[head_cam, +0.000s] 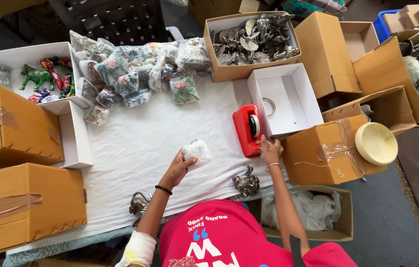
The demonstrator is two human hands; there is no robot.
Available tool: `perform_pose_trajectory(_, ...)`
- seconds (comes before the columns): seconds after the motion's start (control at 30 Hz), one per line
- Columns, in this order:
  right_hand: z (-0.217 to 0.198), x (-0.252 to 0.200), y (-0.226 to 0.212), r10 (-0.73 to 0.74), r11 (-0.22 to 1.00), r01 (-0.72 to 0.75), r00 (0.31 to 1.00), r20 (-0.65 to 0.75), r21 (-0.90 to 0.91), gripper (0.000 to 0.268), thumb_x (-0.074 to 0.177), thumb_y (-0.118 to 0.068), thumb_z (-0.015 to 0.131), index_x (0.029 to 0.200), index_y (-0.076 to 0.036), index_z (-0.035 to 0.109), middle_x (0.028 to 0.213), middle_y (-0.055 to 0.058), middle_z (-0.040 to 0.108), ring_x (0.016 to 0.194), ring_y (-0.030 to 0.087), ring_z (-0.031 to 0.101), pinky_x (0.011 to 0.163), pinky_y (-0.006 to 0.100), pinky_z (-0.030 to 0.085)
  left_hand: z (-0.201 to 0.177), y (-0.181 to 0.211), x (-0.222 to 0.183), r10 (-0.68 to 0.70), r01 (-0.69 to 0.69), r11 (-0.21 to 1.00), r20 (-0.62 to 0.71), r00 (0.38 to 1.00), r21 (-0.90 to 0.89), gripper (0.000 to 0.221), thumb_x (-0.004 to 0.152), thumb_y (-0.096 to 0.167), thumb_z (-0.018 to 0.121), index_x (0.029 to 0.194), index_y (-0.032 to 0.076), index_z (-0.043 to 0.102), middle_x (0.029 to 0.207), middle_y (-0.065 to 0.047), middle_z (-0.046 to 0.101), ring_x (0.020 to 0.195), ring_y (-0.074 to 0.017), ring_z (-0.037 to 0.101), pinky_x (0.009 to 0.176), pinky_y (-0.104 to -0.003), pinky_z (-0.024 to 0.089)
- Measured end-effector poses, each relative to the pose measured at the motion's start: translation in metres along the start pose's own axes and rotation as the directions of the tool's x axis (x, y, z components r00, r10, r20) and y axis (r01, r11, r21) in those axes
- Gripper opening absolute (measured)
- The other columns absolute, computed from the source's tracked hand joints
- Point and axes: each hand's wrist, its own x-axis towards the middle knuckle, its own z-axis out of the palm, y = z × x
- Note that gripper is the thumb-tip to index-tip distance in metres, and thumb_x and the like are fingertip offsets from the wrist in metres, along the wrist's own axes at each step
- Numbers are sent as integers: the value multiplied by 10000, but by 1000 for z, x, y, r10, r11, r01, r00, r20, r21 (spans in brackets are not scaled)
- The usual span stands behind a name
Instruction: The person wraps small decorative figurines, including a green horse and a blue elephant, in bubble wrap. They use a red tape dispenser to secure the bubble wrap around each item and place the wrapped packages into a white box.
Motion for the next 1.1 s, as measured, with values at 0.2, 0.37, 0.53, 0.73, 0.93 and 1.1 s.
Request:
perform_pose_trajectory(0.2, -37, -10, -3, 368, 462, -684, 727, 579, 565, 311, 991, -342, 817, 1253, -255, 673, 1280, 195, 648, 1034, 239, 475, 1156, 661, 216, -6, 5, 9, 63, -67, 997, -81, 995, -47, 632, 881, 72, 725, 1436, 79, 423, 1342, -104, 635, 1234, -234, 632, 1047, -408, 540)
perform_pose_trajectory(0.37, -53, -41, -38, 262, 959, -277, 949, 177, 67, 251, 819, -342, 767, 833, -92, 759, 1345, 51, 545, 1146, 201, 482, 1054, 421, 284, -10, 0, 8, 90, -98, 989, -83, 992, -106, 635, 885, 59, 727, 1441, 87, 423, 1372, -77, 615, 1271, -216, 610, 1080, -391, 521)
perform_pose_trajectory(0.53, -62, -85, -34, 83, 907, -63, 996, 31, -416, 231, 715, -312, 862, 779, -91, 850, 1259, 113, 624, 1144, 359, 549, 995, 507, 386, -1, -6, 11, 192, -196, 977, -49, 980, -82, 666, 891, 29, 721, 1466, 80, 390, 1393, -97, 591, 1291, -225, 590, 1081, -390, 523)
perform_pose_trajectory(0.73, -27, -84, -122, 151, 790, -441, 813, 562, 426, 361, 891, -385, 745, 923, -27, 782, 909, -3, 653, 818, 107, 589, 726, 289, 459, 6, -25, 29, 197, -191, 978, -78, 977, 78, 773, 882, -34, 675, 1545, 113, 305, 1372, -90, 539, 1254, -196, 562, 1034, -351, 520)
perform_pose_trajectory(0.93, 21, -79, -198, 164, 801, -513, 682, 712, 308, 438, 885, -508, 738, 849, -79, 819, 648, -37, 609, 629, 95, 486, 582, 314, 385, 36, -21, 26, 268, -255, 956, -81, 960, 145, 757, 898, -59, 637, 1558, 101, 302, 1380, -105, 526, 1247, -210, 554, 1035, -362, 500)
perform_pose_trajectory(1.1, 54, -90, -185, 314, 919, -394, 710, 631, -14, 742, 891, -683, 742, 660, 22, 722, 610, 155, 617, 551, 173, 550, 586, 332, 448, 28, -17, 29, 218, -243, 943, -132, 967, -227, 694, 918, -67, 579, 1549, 40, 310, 1438, -166, 507, 1276, -268, 574, 1055, -455, 544)
